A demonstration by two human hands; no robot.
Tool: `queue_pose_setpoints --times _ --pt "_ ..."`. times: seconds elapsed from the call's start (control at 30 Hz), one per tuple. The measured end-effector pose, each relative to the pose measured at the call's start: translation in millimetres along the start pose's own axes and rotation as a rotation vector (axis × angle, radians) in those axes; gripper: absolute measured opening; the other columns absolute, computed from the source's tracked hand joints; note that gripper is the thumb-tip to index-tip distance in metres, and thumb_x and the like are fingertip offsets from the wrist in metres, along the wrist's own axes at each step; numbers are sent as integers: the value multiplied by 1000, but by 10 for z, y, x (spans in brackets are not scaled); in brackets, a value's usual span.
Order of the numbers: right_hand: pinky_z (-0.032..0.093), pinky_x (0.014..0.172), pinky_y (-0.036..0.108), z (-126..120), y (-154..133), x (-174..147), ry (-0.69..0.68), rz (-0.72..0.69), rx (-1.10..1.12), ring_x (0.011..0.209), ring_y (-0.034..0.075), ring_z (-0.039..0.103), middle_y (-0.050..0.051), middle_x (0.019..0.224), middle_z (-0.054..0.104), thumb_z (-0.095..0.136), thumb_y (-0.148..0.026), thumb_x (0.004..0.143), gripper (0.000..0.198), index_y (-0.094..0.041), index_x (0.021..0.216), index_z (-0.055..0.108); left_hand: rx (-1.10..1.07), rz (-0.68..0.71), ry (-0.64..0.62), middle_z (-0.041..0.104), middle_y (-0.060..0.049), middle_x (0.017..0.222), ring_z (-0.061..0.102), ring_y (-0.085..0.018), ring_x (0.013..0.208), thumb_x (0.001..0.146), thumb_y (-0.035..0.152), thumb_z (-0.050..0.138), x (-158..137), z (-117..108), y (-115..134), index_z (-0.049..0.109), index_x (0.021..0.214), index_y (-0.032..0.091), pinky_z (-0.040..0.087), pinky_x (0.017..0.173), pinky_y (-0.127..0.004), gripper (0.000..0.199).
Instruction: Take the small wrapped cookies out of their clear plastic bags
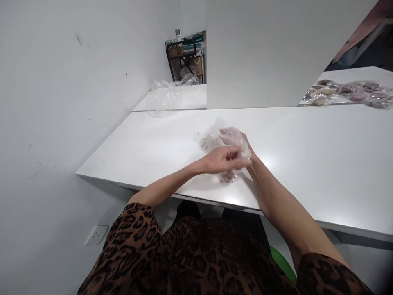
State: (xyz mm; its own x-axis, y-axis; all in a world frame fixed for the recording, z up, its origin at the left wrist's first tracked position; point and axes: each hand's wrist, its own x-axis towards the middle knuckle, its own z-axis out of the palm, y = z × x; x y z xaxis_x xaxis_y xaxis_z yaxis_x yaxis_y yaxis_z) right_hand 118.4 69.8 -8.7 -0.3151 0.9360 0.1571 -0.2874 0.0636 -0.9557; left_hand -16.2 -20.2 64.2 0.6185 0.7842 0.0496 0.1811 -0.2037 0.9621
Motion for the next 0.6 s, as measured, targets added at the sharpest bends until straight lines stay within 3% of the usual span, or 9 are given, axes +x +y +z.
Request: queue_pose_setpoints --times 0.07,0.1,0.13,0.2,0.3,0.37,0.43,0.53,0.6 --pt "58 73 38 -34 -61 -20 45 25 41 77 21 69 1 80 73 87 -43 67 36 -25 95 74 149 -101 -234 74 -4 85 70 -14 75 87 54 77 -174 2 -1 69 85 17 53 66 -27 37" --pt "58 76 37 -44 -92 -24 64 20 67 81 21 70 2 85 74 88 -40 67 35 -25 95 75 179 -157 -267 75 -6 88 70 -15 76 90 57 72 -245 -38 -7 72 88 17 54 67 -29 40" --pt "58 80 37 -51 -117 -21 81 0 102 87 22 72 3 90 76 88 -37 67 33 -24 94 75 174 -200 -206 75 -7 86 70 -15 74 92 61 67 -299 -101 -22 73 87 17 54 65 -29 45" --pt "59 86 38 -56 -147 8 124 -66 211 96 23 72 5 99 77 83 -36 68 25 -24 89 74 86 -208 169 70 -5 74 63 -12 62 95 67 59 -343 -278 -97 69 77 17 48 56 -28 54" --pt "59 91 42 -46 -155 61 179 -106 402 100 24 71 4 98 76 77 -35 68 16 -25 77 69 -101 -63 835 62 0 70 52 -7 58 94 61 66 -264 -570 -304 61 73 19 39 52 -24 47" --pt "59 94 45 -26 -167 48 152 -104 482 102 26 71 4 97 75 77 -35 66 16 -25 74 68 -192 -46 994 65 -1 83 57 -7 65 92 54 73 -158 -705 -455 64 84 20 43 57 -22 36" --pt "58 98 49 4 -197 -26 81 -138 523 108 27 69 5 103 75 78 -40 68 20 -25 77 69 -331 -110 953 68 -2 92 63 -10 71 89 55 75 -51 -753 -572 66 96 20 50 62 -24 37" --pt "57 97 51 40 -271 -177 13 -200 493 117 28 66 4 111 72 77 -50 76 23 -29 81 69 -605 -198 694 72 -4 94 71 -17 74 85 63 75 53 -683 -644 66 108 20 57 64 -29 49" --pt "57 96 48 35 -320 -236 3 -187 435 118 26 65 3 107 70 78 -48 76 21 -30 80 68 -754 -223 522 75 -7 96 74 -21 77 85 57 78 71 -594 -635 67 109 18 61 67 -33 47"
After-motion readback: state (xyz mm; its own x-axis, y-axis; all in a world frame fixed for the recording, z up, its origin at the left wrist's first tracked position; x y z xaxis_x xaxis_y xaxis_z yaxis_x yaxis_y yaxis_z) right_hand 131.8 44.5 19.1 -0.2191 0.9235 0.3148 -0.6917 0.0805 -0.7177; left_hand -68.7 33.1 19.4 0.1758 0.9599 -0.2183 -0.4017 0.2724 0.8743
